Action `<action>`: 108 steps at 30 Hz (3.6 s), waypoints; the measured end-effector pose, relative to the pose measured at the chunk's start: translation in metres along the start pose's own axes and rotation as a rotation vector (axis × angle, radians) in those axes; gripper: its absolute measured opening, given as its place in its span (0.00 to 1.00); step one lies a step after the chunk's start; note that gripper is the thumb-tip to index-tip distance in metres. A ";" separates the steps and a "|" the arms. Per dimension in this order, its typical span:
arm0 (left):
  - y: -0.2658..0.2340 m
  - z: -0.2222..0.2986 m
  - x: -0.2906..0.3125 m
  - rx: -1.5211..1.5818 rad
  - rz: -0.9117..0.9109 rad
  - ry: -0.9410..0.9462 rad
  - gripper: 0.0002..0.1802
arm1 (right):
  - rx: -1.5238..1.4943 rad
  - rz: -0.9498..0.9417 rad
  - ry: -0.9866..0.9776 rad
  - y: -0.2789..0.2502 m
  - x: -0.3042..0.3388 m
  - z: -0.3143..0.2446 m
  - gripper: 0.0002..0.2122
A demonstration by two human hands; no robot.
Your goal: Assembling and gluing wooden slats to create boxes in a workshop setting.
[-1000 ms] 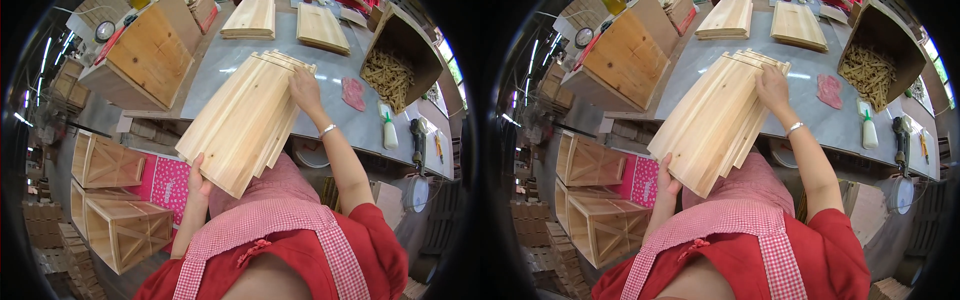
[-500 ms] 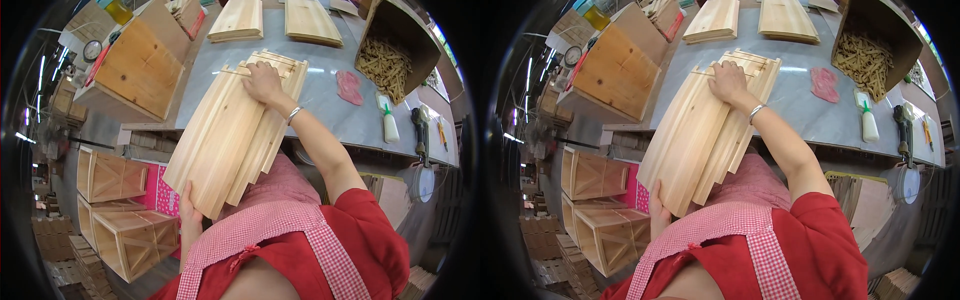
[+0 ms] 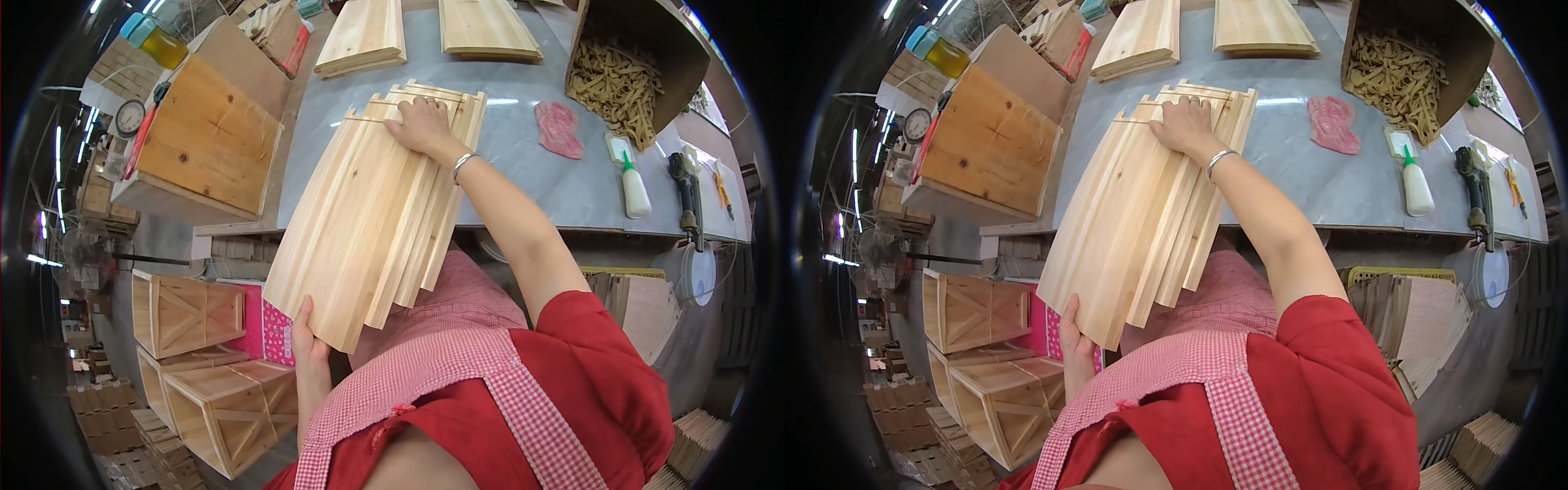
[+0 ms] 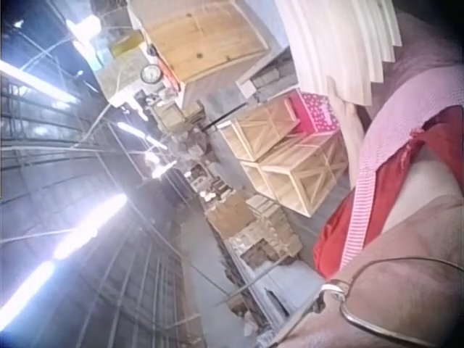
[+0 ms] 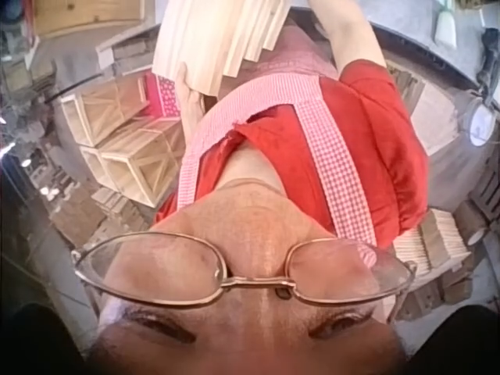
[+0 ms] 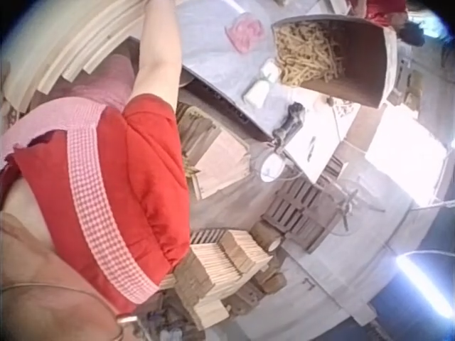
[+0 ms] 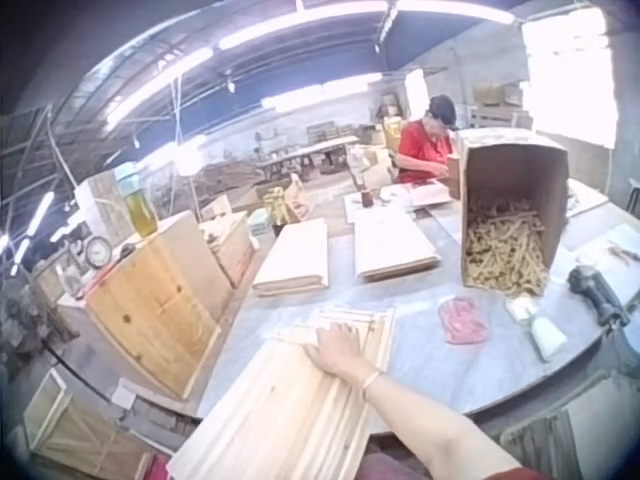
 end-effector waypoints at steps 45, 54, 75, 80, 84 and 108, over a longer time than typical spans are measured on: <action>-0.015 -0.063 -0.027 -0.066 0.021 0.158 0.37 | -0.027 -0.063 0.116 0.012 -0.012 0.051 0.34; -0.015 -0.043 -0.001 -0.194 0.082 0.217 0.37 | 0.006 -0.058 0.108 0.009 -0.014 0.049 0.31; -0.003 0.000 0.020 -0.077 -0.009 0.195 0.33 | -0.167 -0.012 -0.093 -0.001 -0.004 0.049 0.20; -0.001 0.000 0.020 -0.081 -0.021 0.203 0.33 | -0.176 -0.067 -0.092 -0.001 -0.002 0.049 0.20; 0.001 0.011 0.024 -0.285 0.109 0.281 0.32 | -0.175 -0.012 -0.130 0.001 0.009 0.057 0.20; 0.293 -0.035 -0.096 -1.818 -0.661 1.151 0.23 | 0.080 0.259 -0.039 -0.014 0.065 0.121 0.24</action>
Point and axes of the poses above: each hand's wrist, its own x-axis away from the middle knuckle, its own y-axis out of the palm, z = x × y, the point moved 7 cm from there along -x, towards the middle knuckle, and after that the axes turned 5 degrees about y, right-handed, at the moved point
